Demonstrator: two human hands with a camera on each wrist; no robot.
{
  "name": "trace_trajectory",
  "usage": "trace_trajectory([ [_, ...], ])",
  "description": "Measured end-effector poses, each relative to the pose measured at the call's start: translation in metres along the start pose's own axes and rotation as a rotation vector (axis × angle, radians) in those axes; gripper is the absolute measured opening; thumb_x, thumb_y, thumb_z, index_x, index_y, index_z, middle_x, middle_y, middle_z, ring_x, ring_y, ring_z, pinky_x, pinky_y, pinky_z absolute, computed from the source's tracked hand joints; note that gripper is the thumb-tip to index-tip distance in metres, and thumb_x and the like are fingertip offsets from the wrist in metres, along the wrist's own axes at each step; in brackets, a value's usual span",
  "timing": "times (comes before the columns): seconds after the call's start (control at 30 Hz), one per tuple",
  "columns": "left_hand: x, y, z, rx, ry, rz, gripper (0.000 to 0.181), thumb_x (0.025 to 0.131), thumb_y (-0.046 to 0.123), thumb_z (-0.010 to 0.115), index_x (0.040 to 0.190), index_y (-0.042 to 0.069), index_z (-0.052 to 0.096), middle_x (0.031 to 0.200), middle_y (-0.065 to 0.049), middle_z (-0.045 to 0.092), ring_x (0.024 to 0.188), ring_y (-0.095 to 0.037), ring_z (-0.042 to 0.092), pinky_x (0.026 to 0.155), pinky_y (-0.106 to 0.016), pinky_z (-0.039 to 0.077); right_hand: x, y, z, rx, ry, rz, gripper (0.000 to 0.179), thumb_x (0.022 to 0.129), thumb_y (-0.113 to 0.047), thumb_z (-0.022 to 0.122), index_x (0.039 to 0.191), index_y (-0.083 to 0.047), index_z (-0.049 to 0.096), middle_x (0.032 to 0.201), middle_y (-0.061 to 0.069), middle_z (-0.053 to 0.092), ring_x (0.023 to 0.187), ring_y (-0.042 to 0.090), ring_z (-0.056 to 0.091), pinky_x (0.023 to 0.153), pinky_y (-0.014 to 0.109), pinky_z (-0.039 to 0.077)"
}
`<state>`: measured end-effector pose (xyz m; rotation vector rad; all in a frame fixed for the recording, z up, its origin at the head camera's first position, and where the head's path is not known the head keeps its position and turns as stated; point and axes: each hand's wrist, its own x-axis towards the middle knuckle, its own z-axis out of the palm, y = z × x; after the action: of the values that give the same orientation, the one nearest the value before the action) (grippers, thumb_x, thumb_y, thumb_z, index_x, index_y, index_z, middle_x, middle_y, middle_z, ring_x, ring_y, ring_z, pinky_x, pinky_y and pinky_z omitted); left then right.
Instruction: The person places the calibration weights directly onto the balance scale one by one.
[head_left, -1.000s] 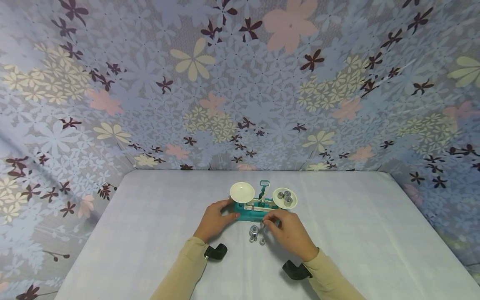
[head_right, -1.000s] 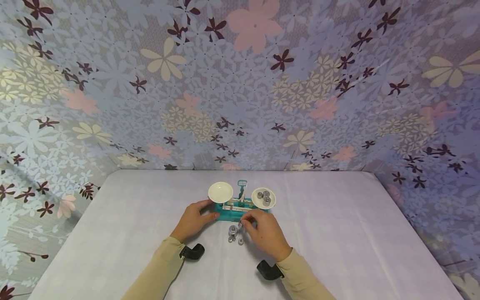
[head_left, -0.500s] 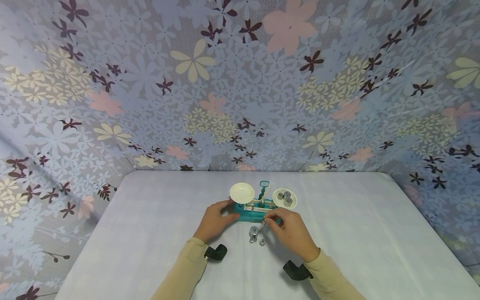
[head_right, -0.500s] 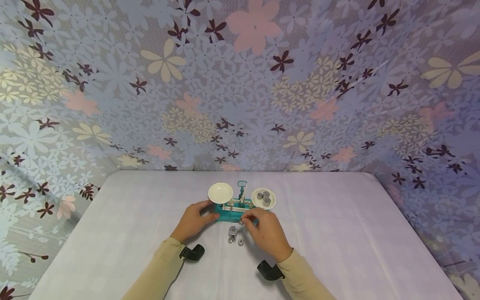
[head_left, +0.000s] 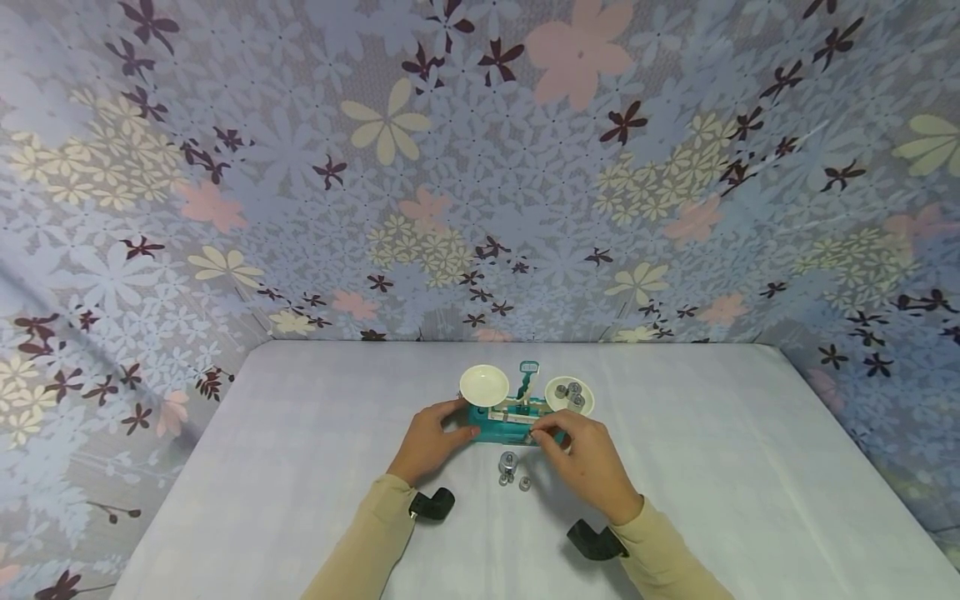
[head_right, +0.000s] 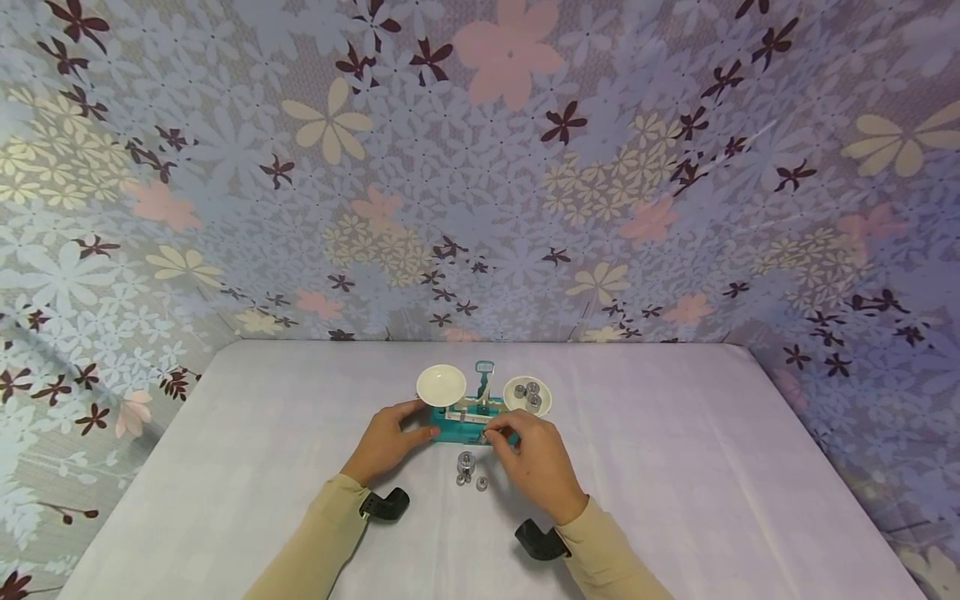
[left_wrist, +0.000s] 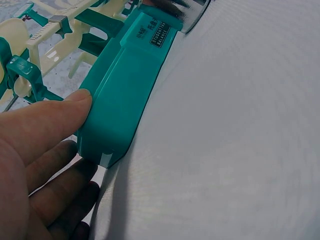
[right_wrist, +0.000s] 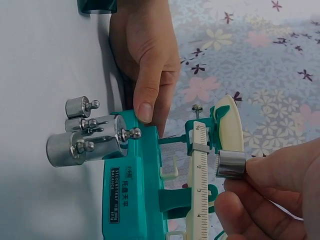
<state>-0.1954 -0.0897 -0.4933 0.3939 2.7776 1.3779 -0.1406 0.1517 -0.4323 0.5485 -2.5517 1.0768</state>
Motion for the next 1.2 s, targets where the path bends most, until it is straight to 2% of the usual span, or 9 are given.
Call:
trace_trajectory([
  [0.27,0.000,0.002,-0.001,0.002,0.007,0.017,0.058,0.081,0.040,0.069,0.128,0.009,0.056,0.129,-0.007,0.055,0.123,-0.027,0.047,0.106,-0.045,0.034,0.001,0.000,-0.003,0.006,0.037,-0.029,0.009,0.083,-0.014,0.071,0.090,-0.018,0.069,0.080,-0.015,0.061,0.067,0.000,0.052,0.055,0.021,0.047],
  [0.53,0.000,0.004,-0.002,-0.003,0.000,-0.001,0.058,0.080,0.039,0.069,0.128,0.010,0.056,0.130,-0.007,0.055,0.124,-0.026,0.046,0.106,-0.044,0.033,0.002,0.000,-0.006,-0.003,0.071,-0.028,0.009,0.083,-0.015,0.070,0.092,-0.019,0.070,0.079,-0.014,0.060,0.066,0.001,0.051,0.054,0.026,0.049],
  [0.77,0.000,0.003,-0.001,-0.001,0.002,-0.004,0.058,0.080,0.039,0.069,0.129,0.010,0.056,0.130,-0.006,0.055,0.125,-0.026,0.045,0.107,-0.044,0.033,0.002,0.003,-0.007,-0.016,0.125,-0.035,0.011,0.083,-0.014,0.070,0.093,-0.015,0.070,0.080,-0.012,0.061,0.066,0.002,0.052,0.053,0.021,0.047],
  [1.2,0.001,0.001,0.000,0.003,0.002,-0.010,0.058,0.080,0.040,0.069,0.129,0.011,0.056,0.131,-0.006,0.054,0.125,-0.026,0.045,0.107,-0.044,0.033,0.005,0.007,-0.013,-0.061,0.188,-0.061,0.007,0.085,-0.016,0.068,0.092,-0.016,0.069,0.083,-0.009,0.062,0.069,0.004,0.052,0.051,0.022,0.047],
])
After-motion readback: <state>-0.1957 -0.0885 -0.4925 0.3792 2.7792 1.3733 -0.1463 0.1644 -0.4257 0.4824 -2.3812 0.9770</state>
